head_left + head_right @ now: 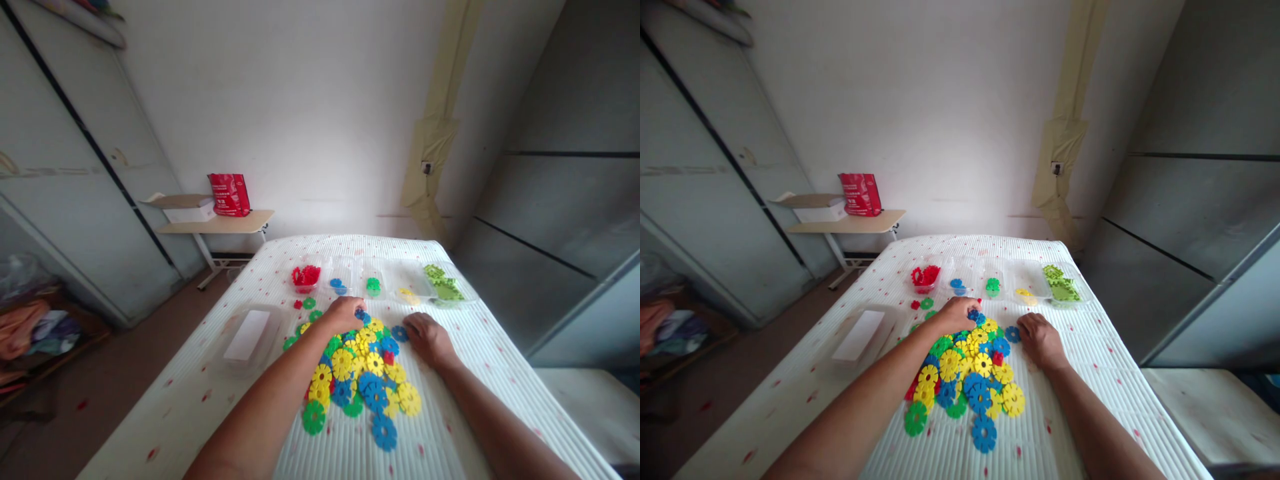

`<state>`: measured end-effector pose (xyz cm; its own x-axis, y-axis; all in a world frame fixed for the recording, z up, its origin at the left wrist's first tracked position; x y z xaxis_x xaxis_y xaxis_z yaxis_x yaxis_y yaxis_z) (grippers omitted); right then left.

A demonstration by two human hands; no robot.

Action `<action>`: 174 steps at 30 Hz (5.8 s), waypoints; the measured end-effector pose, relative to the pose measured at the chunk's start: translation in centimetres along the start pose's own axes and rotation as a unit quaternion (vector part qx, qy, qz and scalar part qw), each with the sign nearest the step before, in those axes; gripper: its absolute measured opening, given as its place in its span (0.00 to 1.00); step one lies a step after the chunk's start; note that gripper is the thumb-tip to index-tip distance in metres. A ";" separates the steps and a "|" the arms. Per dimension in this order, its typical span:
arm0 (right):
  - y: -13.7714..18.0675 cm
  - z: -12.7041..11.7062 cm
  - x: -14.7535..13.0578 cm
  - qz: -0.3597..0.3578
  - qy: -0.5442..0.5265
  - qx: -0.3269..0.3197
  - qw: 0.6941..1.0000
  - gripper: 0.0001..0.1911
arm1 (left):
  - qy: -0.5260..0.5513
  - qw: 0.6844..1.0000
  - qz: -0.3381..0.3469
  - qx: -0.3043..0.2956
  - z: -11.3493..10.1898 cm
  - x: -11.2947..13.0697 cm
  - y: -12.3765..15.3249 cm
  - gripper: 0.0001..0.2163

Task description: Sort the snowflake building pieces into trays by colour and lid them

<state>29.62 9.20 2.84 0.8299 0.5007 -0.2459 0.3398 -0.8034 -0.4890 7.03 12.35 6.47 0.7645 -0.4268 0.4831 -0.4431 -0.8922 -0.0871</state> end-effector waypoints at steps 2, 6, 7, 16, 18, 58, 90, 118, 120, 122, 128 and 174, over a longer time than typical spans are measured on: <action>0.0 0.0 0.0 0.000 0.000 0.001 1.000 0.14 | -0.001 1.000 0.003 0.002 0.0 0.0 0.0 0.18; 0.0 0.0 -0.1 0.001 -0.002 -0.001 1.000 0.14 | -0.011 1.000 0.008 0.004 0.0 0.3 -0.3 0.21; 0.0 0.0 -0.1 0.001 -0.003 -0.003 1.000 0.14 | -0.015 1.000 0.010 0.002 0.0 0.4 -0.4 0.19; 0.0 -0.1 0.0 0.001 -0.014 0.011 1.000 0.13 | -0.053 0.998 0.003 -0.029 1.1 0.8 -1.4 0.15; 0.0 -0.1 0.0 0.002 -0.013 0.011 1.000 0.13 | -0.049 0.998 0.005 -0.029 1.1 0.8 -1.5 0.17; 0.0 0.0 -0.2 0.002 0.006 -0.011 1.000 0.14 | 0.004 0.943 -0.010 0.334 -1.1 -2.0 14.4 0.08; -4.5 1.6 -4.1 0.012 -0.192 -0.166 0.967 0.21 | 0.096 0.921 -0.063 0.372 0.4 -4.4 14.6 0.10; -3.9 0.4 -8.4 -0.026 -0.112 -0.192 0.975 0.17 | 0.073 0.928 -0.059 0.361 0.6 -4.5 14.5 0.09; -3.9 0.4 -8.5 -0.030 -0.110 -0.181 0.977 0.18 | 0.072 0.929 -0.061 0.358 0.7 -4.6 14.5 0.09; -3.9 0.1 -8.3 -0.041 -0.105 -0.158 0.981 0.18 | 0.074 0.929 -0.061 0.358 0.6 -4.6 14.5 0.09; -5.9 -3.3 -4.7 -0.032 -0.011 -0.022 0.999 0.15 | 0.081 0.927 -0.058 0.362 0.6 -4.6 14.5 0.09; 0.2 -1.1 0.0 -0.028 0.047 0.021 0.998 0.15 | 0.011 0.984 -0.073 0.161 -1.2 -3.5 6.7 0.17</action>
<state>30.16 8.64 3.69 0.8486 0.5108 -0.1374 0.3701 -0.7590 -0.5356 0.78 8.04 5.25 0.7971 -0.2900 0.5297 -0.1544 -0.9459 -0.2854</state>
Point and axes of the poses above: each hand's wrist, its own y-axis away from the middle knuckle, its own z-axis out of the palm, x = y × z, the point moved 3 cm from there along -y, towards the middle knuckle, and after that the axes turned 1 degree about x, right-handed, at the moved point
